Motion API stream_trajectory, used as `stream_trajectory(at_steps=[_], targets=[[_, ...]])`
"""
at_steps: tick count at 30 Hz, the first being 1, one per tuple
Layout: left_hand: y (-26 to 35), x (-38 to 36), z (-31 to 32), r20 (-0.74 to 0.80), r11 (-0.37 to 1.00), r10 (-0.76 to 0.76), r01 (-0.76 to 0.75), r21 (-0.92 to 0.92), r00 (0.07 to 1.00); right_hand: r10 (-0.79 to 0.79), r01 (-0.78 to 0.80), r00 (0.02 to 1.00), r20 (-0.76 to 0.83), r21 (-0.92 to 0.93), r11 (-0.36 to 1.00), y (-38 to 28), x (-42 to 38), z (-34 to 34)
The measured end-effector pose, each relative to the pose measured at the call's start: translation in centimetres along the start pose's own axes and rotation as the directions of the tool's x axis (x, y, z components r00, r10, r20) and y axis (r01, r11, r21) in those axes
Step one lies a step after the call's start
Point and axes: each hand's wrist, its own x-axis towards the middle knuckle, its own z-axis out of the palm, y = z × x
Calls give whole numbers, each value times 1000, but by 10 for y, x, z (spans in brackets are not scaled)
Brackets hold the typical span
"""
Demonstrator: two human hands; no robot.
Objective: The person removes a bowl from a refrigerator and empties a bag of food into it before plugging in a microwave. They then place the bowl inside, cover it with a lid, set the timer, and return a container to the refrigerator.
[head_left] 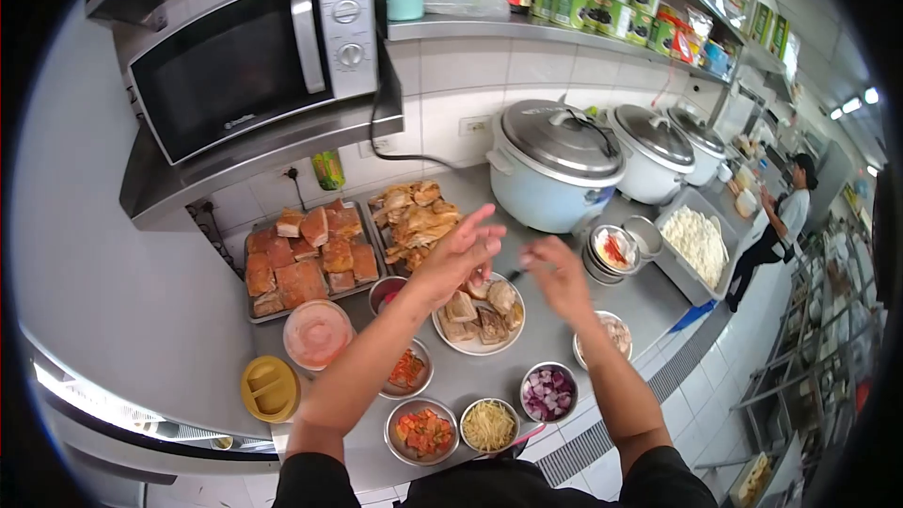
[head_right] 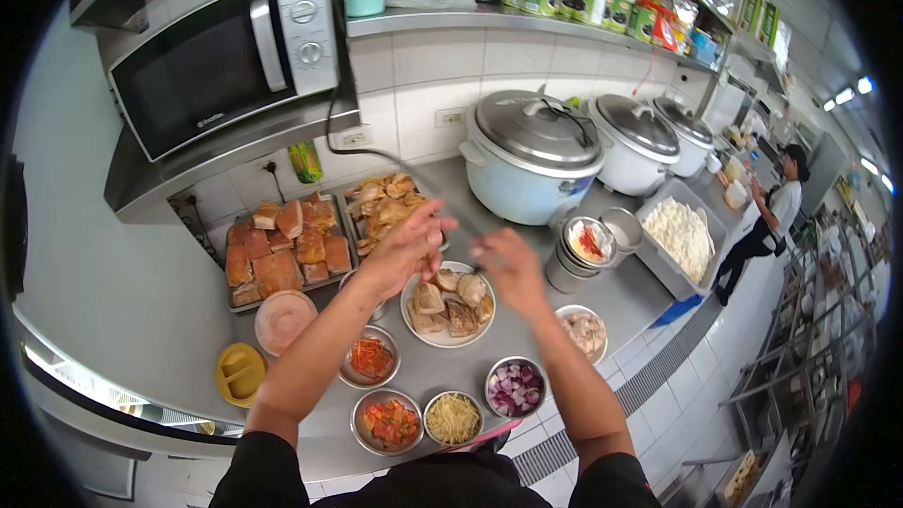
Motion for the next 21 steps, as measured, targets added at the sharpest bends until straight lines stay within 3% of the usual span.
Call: stream_trajectory(at_steps=[1, 2, 4, 5, 6, 7, 8, 10, 12, 14, 16, 18, 19, 20, 21], targets=[[-4, 2, 11, 4, 976, 58, -56, -209, 998, -268, 270, 963, 34, -172, 947, 8, -7, 9], [-12, 5, 15, 19, 976, 42, -37, -215, 999, -249, 250, 968, 27, -182, 951, 16, -14, 13], [-32, 9, 18, 56, 975, 122, -109, -191, 991, 11, 35, 984, 180, -252, 967, 35, -26, 16], [-38, 3, 24, -21, 975, 109, -111, -191, 994, 28, 19, 983, 180, -257, 966, 54, -34, 20], [-45, -1, 24, -18, 976, 99, -100, -195, 995, 389, -409, 905, 172, 104, 906, 76, -41, 26], [-52, -4, 19, -29, 980, 87, -90, -177, 996, 662, -713, 691, 292, 425, 557, 88, -46, 29], [-58, -9, 14, -42, 984, 69, -75, -159, 997, 671, -723, 680, 296, 425, 545, 75, -43, 33], [-69, -10, 6, -47, 983, 21, -30, -182, 999, 760, -895, 276, 589, 446, -21, 56, -28, 48], [-81, -14, -3, -28, 984, -33, 27, -178, 999, 427, -787, 405, 808, 546, -288, 118, -18, 88], [-81, -18, -11, -87, 992, -50, 40, -117, 995, 526, -776, 506, 684, 627, -70, 142, 16, 103], [-86, -31, -14, -139, 998, -50, 45, -38, 989, 727, -806, 465, 506, 582, 110, 138, 57, 99], [-82, -36, -19, -262, 996, -77, 59, -74, 962, 786, -763, 520, 336, 596, 250, 133, 100, 103], [-75, -40, -21, -300, 990, -118, 90, -105, 947, 768, -766, 529, 362, 594, 247, 133, 111, 107], [-72, -42, -28, -324, 994, -97, 74, -84, 941, 749, -734, 589, 303, 588, 339, 133, 126, 110], [-69, -40, -37, -522, 959, 165, -13, 283, 837, 720, -689, 652, 237, 583, 431, 132, 144, 113]])
